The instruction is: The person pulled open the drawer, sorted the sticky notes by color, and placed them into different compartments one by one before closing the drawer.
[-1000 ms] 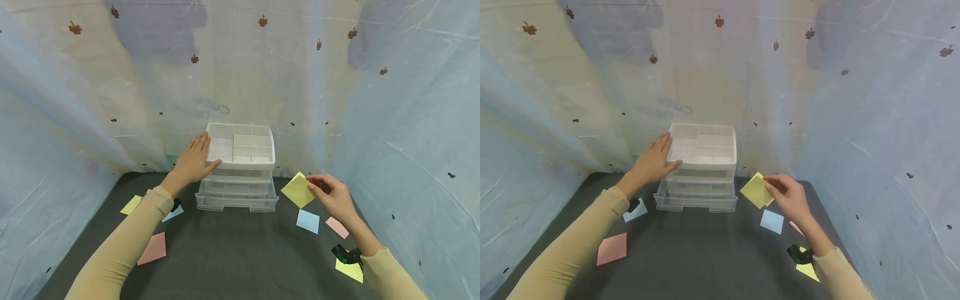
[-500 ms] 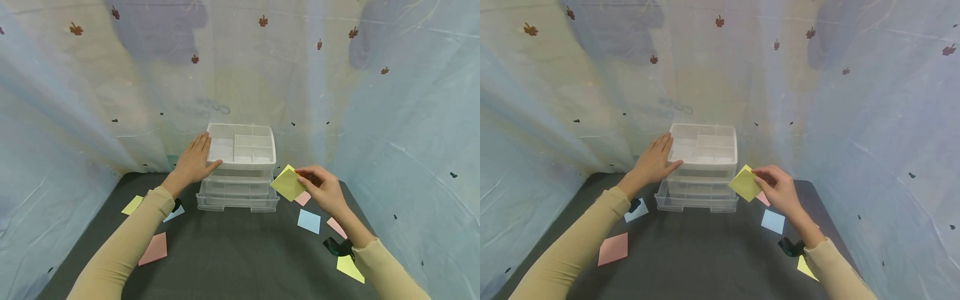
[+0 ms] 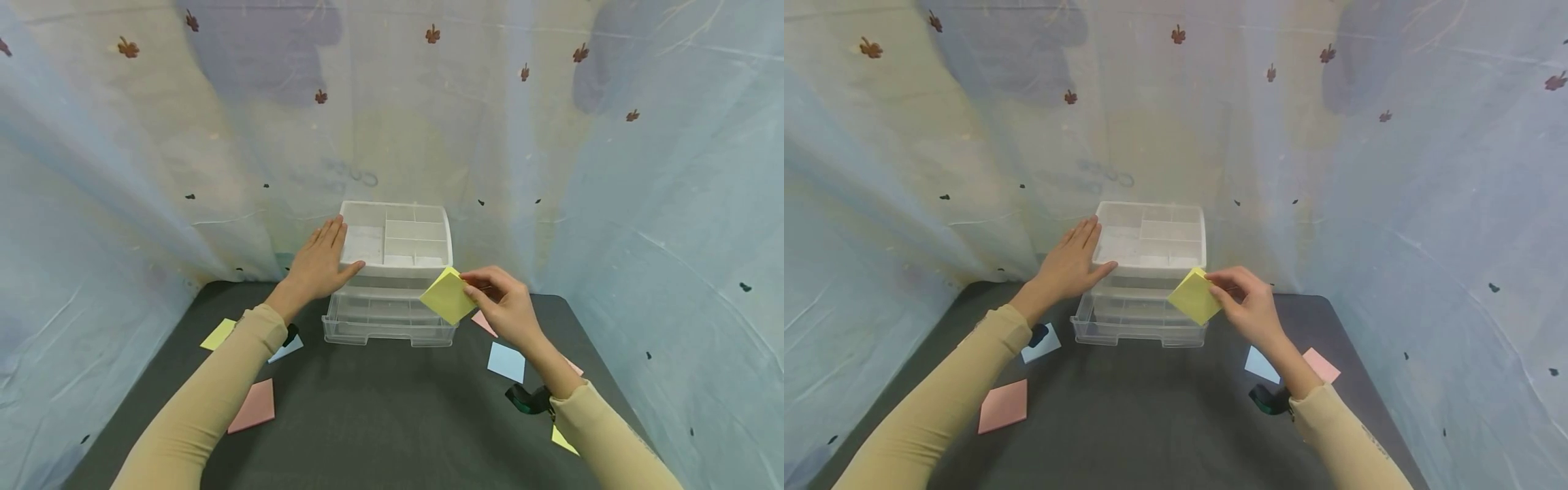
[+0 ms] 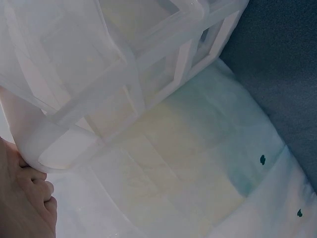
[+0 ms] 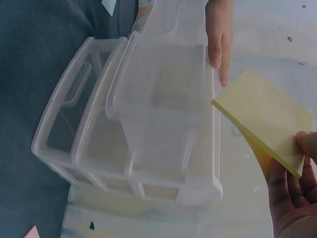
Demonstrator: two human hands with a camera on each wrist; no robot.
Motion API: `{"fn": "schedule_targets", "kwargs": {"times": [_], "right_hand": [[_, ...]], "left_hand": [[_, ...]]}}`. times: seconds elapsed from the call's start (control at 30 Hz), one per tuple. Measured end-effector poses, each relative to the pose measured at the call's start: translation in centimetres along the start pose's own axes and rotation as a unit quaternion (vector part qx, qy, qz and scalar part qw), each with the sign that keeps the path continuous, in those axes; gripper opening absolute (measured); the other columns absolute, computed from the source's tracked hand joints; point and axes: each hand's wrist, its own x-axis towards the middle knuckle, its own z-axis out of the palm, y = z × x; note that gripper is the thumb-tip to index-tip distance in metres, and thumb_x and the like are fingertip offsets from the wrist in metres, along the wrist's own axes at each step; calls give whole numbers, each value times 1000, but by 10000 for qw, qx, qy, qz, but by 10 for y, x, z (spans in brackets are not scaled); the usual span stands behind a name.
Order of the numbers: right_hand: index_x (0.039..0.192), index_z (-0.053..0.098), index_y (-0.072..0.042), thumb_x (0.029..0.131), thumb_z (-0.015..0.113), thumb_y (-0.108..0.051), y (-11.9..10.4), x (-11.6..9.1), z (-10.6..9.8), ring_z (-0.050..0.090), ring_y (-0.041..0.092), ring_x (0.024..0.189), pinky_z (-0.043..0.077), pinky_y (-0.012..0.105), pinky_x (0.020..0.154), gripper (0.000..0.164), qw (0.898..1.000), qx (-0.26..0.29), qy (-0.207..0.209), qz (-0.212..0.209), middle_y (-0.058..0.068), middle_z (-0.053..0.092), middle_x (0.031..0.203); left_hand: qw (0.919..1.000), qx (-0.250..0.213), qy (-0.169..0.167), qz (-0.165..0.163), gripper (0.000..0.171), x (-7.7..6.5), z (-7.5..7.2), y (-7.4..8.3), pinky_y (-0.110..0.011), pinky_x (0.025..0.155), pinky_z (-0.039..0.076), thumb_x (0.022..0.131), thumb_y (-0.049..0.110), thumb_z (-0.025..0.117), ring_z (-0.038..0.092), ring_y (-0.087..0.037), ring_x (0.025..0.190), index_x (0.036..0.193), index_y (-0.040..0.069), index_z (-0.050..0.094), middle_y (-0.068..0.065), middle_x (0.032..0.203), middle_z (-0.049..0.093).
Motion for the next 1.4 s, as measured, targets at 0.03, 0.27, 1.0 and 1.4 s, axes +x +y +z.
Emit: {"fn": "schedule_targets", "kwargs": {"times": [0.03,0.27,1.0,1.4], "right_hand": [[115,77,-3,95,72,6,0,1,2,68,8,92,58,17,77,23,10000,32,-2,-24,12,72,105],[116,76,-2,95,73,4,0,10,21,70,20,93,59,19,75,22,9995,280,-54,-165,13,71,107],[117,76,-3,96,73,-2,-4,31,93,70,29,95,62,43,80,21,9953,434,-864,-109,13,72,109],[119,76,-6,100,71,-9,-4,42,117,72,21,90,61,33,77,20,9864,443,-1561,255,9,74,114]], "left_hand": [[10000,-1,10,2,97,0,0,0,-47,131,4,105,69,36,0,-34,161,166,1,5,-16,174,-3],[10000,17,-28,-3,97,0,-1,1,-47,131,4,105,69,37,0,-34,161,166,0,5,-16,174,-4],[10000,60,-4,-23,96,0,-3,1,-47,131,6,105,68,39,2,-33,161,167,1,9,-15,174,-2],[9997,113,-17,229,94,1,-2,-9,-49,131,9,106,65,40,4,-34,161,167,1,7,-15,174,-2]]}}
